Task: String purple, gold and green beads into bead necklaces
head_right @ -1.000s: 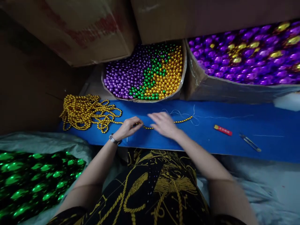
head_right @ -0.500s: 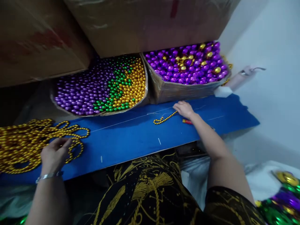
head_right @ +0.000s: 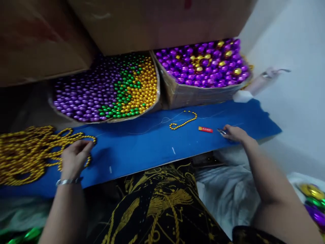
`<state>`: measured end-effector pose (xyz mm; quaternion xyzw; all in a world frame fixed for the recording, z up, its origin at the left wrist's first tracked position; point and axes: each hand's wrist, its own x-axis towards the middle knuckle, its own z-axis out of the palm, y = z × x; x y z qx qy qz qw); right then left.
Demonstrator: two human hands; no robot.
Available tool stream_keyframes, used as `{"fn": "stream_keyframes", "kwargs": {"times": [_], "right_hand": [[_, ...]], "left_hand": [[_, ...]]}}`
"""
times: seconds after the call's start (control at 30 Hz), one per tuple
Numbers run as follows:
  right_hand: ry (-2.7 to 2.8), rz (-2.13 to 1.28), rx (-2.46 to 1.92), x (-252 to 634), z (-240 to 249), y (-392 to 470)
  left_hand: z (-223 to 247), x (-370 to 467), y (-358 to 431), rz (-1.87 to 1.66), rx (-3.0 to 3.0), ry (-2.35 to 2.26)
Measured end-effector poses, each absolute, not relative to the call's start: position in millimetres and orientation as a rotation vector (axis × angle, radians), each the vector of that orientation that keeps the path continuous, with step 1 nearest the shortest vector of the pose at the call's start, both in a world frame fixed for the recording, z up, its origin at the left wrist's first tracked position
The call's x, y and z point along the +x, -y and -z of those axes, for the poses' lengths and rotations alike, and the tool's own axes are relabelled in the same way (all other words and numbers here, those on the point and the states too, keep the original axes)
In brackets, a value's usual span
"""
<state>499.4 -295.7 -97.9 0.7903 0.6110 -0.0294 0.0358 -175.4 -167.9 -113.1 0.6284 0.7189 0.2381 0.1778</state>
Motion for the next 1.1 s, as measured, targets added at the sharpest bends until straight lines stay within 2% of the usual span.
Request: {"fn": "stream_keyframes", "kwargs": {"times": [0.1, 0.23, 0.47, 0.63, 0.9, 1.1], "right_hand": [[-1.94, 0.377, 2.284, 502, 95, 289], [-2.172, 0.427, 2.263, 464, 93, 253], [-2.738, 0.705, 1.657, 242, 95, 181], [-2.597, 0.454, 1.569, 146, 105, 150], [-2.577, 0.395, 1.517, 112, 115, 133], [-2.577, 0.333, 1.642, 140, 108, 130]], "left_hand": [[103, -164, 171, -0.767, 1.723, -1.968], [97, -159, 175, -0.845, 1.755, -1.929], [88, -158, 181, -0.912, 1.771, -1.872], [82, -160, 182, -0.954, 1.769, -1.855], [76, -161, 184, -0.958, 1.759, -1.857], [82, -162, 174, -0.997, 1.867, -1.99]]}}
